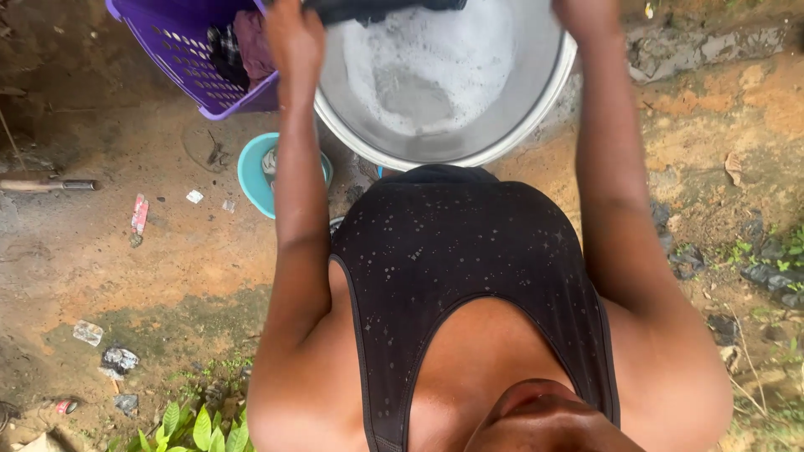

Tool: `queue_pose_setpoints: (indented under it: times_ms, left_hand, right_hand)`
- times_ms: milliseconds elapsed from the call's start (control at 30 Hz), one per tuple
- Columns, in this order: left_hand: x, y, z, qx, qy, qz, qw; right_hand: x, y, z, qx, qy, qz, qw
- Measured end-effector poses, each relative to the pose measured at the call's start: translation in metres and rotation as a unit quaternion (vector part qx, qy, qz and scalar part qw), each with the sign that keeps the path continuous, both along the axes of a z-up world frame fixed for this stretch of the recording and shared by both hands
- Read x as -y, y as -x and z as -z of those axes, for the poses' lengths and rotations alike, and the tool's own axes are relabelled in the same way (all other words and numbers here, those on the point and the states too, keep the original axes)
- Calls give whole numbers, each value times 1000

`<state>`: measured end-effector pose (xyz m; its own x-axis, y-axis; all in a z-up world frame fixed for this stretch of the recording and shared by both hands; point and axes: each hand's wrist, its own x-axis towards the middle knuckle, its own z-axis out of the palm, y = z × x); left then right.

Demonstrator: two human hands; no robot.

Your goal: Hand-washing clothes in a basin with soapy water.

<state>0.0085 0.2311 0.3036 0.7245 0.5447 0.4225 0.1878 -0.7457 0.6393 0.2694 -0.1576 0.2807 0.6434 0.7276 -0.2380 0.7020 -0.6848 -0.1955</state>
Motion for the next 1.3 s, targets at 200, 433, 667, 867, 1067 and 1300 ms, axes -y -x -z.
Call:
queue_pose_setpoints:
  times_ms: [200, 433, 667, 867, 1067, 1300]
  left_hand:
    - [92, 59, 169, -413, 92, 4, 906]
    - [119, 110, 204, -573, 123, 17, 810]
    - [154, 66, 239, -370, 373, 75, 847]
    - [195, -7, 157, -137, 694, 145, 692]
    - [189, -42, 107, -184, 805, -16, 563]
    - [205, -41, 175, 82, 872, 154, 458]
  right_hand:
    - [22, 110, 155, -63, 174, 4, 983]
    - [51, 171, 185, -125, 219, 3, 968]
    - [14, 180, 160, -209, -133, 119, 962]
    - [-53, 170, 121, -669, -524, 280, 446]
    - [-84, 147, 84, -252, -421, 274, 827]
    - [-100, 177, 24, -106, -158, -127, 974]
